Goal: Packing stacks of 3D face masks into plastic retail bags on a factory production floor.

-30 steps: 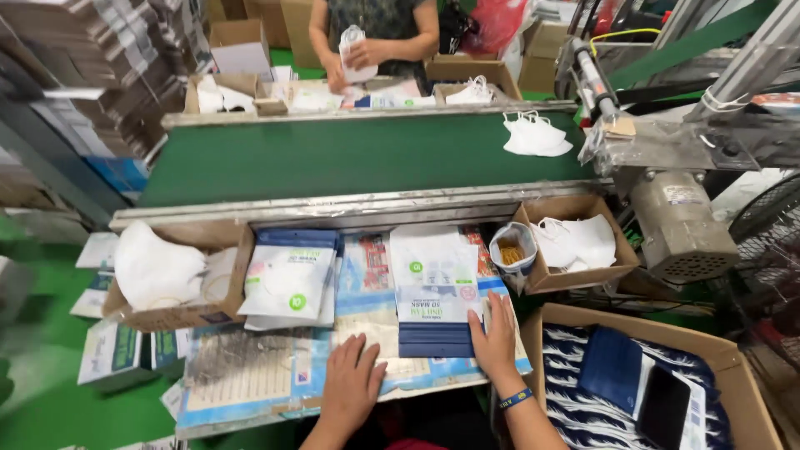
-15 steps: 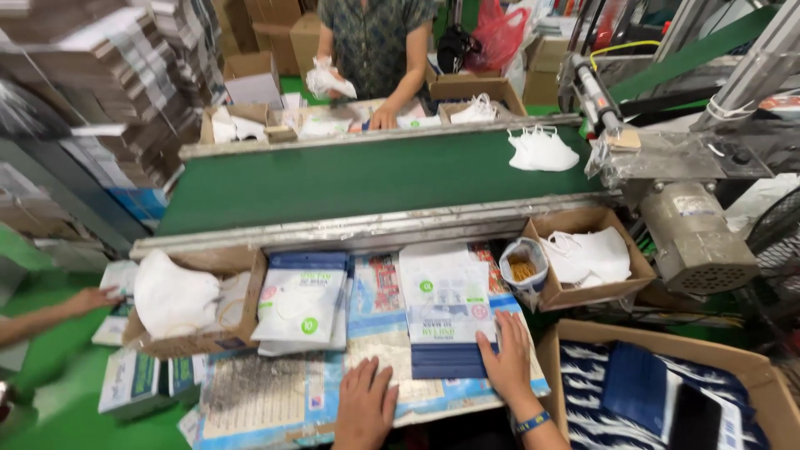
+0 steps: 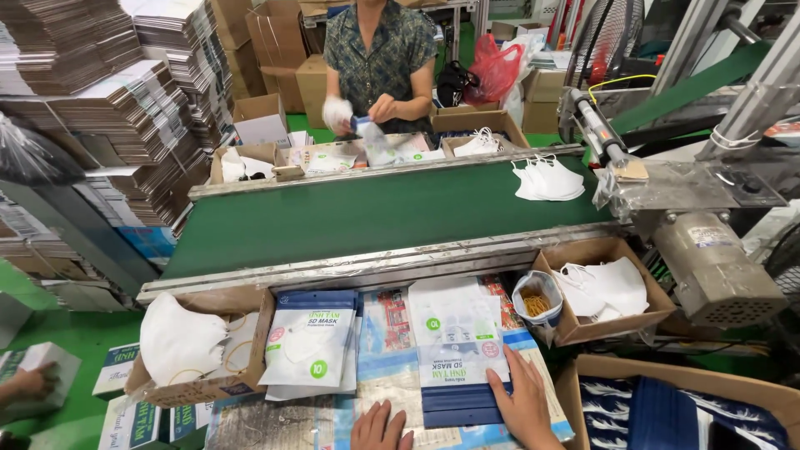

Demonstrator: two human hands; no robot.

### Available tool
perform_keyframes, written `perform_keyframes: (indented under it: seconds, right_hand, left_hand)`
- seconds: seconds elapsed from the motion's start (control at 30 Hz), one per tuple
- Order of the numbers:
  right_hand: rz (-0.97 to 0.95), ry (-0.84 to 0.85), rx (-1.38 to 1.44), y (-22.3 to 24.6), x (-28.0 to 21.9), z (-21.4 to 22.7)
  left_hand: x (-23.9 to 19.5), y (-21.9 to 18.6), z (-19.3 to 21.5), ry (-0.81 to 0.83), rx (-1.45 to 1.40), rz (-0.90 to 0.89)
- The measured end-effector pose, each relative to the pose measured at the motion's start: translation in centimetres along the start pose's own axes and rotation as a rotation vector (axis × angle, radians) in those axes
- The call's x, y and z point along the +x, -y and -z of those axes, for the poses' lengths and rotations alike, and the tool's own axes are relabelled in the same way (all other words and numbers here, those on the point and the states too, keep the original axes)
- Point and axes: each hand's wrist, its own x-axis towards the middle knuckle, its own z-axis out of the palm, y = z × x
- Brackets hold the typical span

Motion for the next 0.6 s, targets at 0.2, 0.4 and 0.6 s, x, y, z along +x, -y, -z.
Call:
perform_keyframes:
  seconds: [0.2,0.4,0.6]
  right_hand:
    - [-0.068,0.047,0.094,-0.3,0.2,-0.2]
    - [-0.051,0.028,0.093,-0.4,0.1,-0.4]
    - [0.050,-0.040,0.060,-0.4,-0.1,-0.2]
  left_hand:
    - [-0.2,0.5,-1.0,0.025,0.015,0.008]
    - [-0.5,1.6,-2.1,0.070,0.033,-0.001]
    - [-0.8,1.2,-2.3,-0.213,0.067,-0.093]
